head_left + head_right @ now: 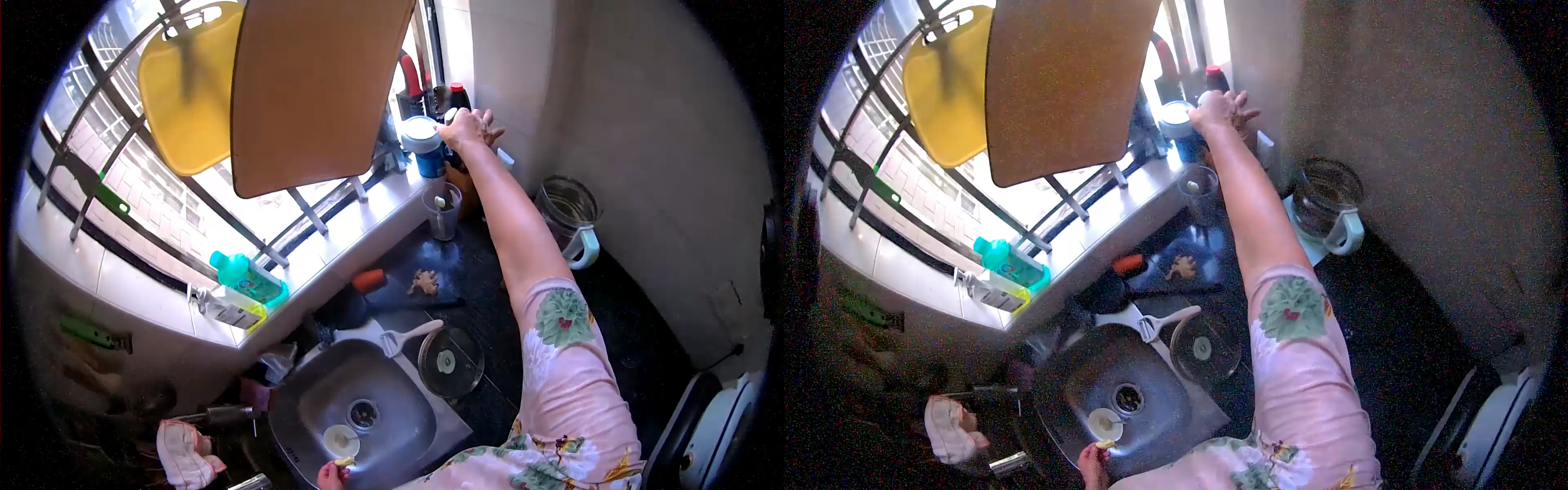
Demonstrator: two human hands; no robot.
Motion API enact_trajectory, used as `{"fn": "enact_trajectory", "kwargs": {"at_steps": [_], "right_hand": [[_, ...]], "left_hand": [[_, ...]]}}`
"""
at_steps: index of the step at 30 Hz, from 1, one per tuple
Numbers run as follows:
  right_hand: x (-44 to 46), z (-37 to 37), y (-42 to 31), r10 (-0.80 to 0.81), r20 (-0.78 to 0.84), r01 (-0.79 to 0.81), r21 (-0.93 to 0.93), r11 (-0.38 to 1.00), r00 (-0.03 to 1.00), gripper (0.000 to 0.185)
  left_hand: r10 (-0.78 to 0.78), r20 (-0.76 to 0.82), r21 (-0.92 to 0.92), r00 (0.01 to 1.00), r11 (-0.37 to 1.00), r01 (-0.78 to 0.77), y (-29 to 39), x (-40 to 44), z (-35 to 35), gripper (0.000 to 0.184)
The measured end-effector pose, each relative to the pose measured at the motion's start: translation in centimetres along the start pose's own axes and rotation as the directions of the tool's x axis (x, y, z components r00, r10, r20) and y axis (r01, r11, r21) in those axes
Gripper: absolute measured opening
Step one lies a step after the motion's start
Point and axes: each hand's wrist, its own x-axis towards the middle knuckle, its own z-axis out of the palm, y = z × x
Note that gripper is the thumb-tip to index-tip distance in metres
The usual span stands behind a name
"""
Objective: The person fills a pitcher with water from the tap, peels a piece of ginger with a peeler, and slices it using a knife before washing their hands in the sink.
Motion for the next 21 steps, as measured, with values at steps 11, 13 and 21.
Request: {"fn": "enact_trajectory", "kwargs": {"at_steps": [11,13,21], "right_hand": [[2.7,2.2,-1.0,-0.098,-0.401,0.128,0.050,0.991,0.911,0.021],[2.9,-1.1,-2.4,-0.133,-0.459,0.192,0.084,0.978,0.878,0.022],[2.7,-13.6,-4.4,-0.233,-0.708,0.571,0.284,0.770,0.667,0.034]], "left_hand": [[-0.059,-0.002,-0.035,0.998,0.998,0.059,2.3,-2.8,3.2,0.014],[-0.069,0.027,-0.032,0.997,0.997,0.070,2.0,-2.5,2.9,0.016],[-0.005,0.109,-0.086,0.994,0.996,0.014,1.9,-1.2,3.1,0.016]]}}
